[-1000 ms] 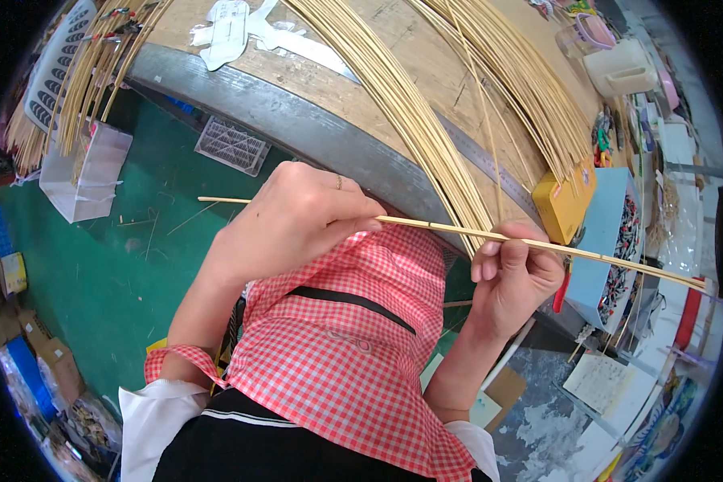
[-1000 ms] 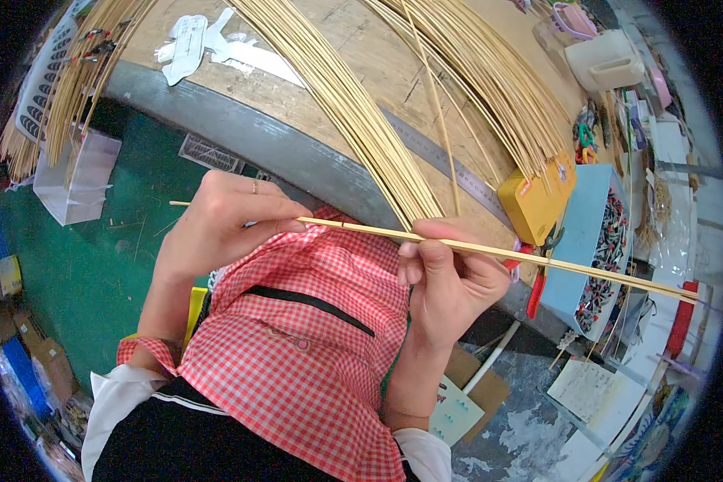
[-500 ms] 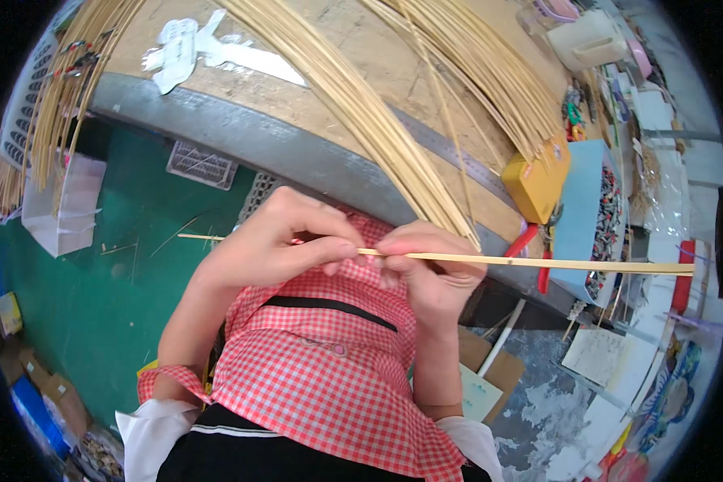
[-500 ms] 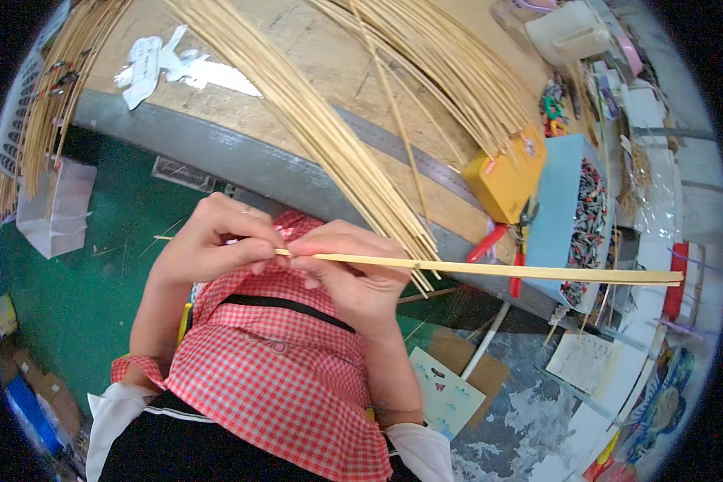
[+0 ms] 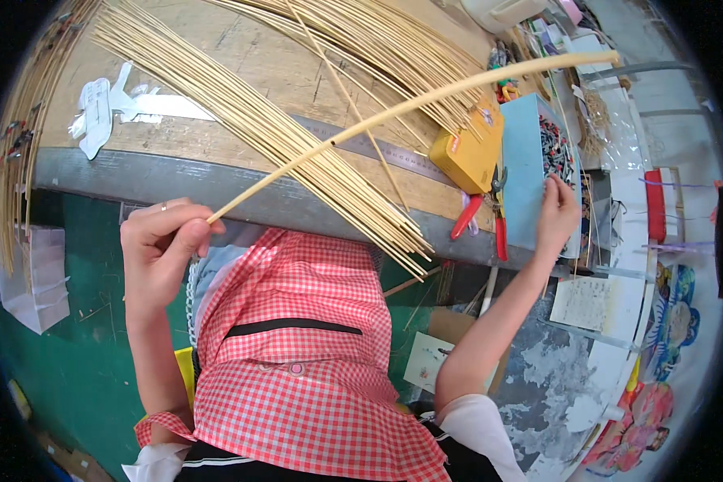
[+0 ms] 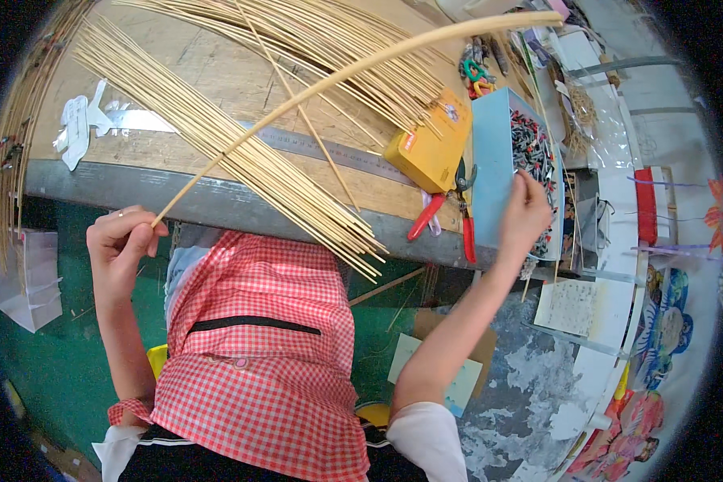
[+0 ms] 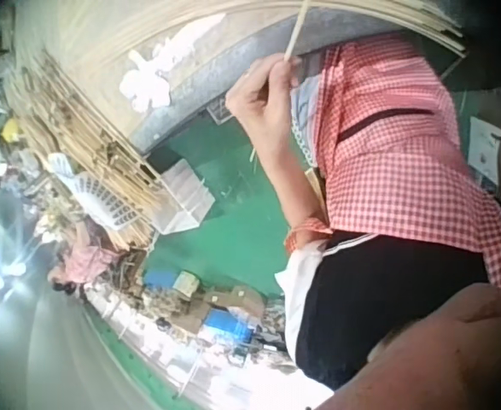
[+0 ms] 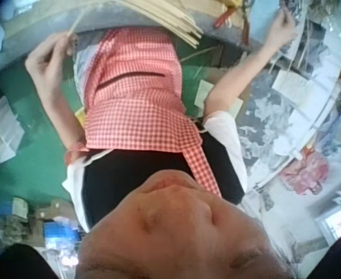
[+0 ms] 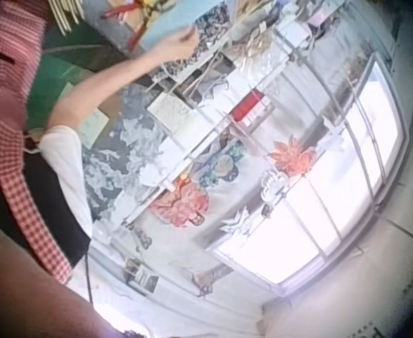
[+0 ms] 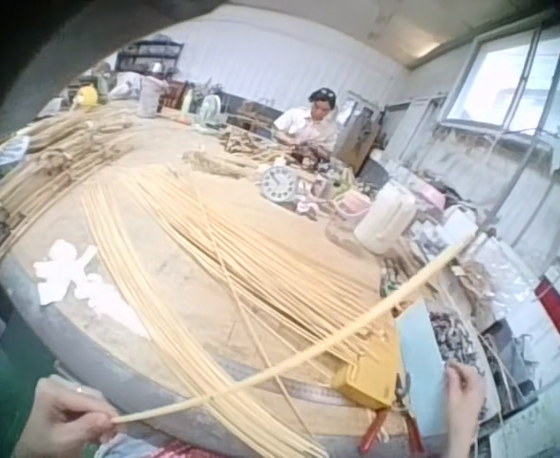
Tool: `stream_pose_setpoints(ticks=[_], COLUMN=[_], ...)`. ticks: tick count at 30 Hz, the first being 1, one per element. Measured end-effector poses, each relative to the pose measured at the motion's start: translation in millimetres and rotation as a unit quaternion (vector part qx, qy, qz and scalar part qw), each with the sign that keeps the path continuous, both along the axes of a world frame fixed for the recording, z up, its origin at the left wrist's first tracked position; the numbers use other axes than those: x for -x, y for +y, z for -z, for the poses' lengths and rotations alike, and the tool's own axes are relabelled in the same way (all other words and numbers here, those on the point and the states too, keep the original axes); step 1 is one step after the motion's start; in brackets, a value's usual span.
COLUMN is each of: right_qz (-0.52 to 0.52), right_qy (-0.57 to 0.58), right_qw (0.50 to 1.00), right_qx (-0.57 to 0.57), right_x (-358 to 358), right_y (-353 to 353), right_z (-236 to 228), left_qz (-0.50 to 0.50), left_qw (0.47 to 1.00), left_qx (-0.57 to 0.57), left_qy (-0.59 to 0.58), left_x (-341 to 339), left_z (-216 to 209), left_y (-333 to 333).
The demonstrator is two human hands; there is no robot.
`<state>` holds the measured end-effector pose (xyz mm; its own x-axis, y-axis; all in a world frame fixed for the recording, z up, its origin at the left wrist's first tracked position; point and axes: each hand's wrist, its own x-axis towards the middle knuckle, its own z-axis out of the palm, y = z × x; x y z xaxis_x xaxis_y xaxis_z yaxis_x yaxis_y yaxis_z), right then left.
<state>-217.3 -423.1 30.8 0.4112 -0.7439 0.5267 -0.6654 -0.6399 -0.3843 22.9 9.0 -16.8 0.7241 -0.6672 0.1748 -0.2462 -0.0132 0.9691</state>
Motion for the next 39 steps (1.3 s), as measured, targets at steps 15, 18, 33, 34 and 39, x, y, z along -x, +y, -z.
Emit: stream_pose_setpoints(ticks=[15, 18, 33, 34, 39], right_qz=[0.03, 0.027, 0.025, 0.022, 0.017], right_qy=[0.221, 0.199, 0.011, -0.047, -0.207], right_qw=[0.975, 0.977, 0.996, 0.992, 0.969], right_qx=[0.015, -0.071, -0.084, -0.118, -0.131], right_x=[70.9, 75.1, 83.7, 90.5, 106.5], right_y=[-97.5, -98.8, -104.3, -113.5, -127.8], right_z=[23.1, 20.5, 27.7, 30.2, 35.3], left_qz=[-0.002, -0.004, -0.008, -0.008, -0.008], left_qw=[0.999, 0.999, 0.998, 0.998, 0.998], left_qx=[0.008, 0.016, 0.019, 0.023, 0.025], left_qy=[0.033, 0.03, 0.055, 0.056, 0.061], left_x=[-1.4, -2.5, -3.5, -3.6, -2.9], left_z=[5.0, 7.1, 14.2, 15.0, 13.5], left_y=[-2.3, -3.6, -3.1, -2.8, -3.2])
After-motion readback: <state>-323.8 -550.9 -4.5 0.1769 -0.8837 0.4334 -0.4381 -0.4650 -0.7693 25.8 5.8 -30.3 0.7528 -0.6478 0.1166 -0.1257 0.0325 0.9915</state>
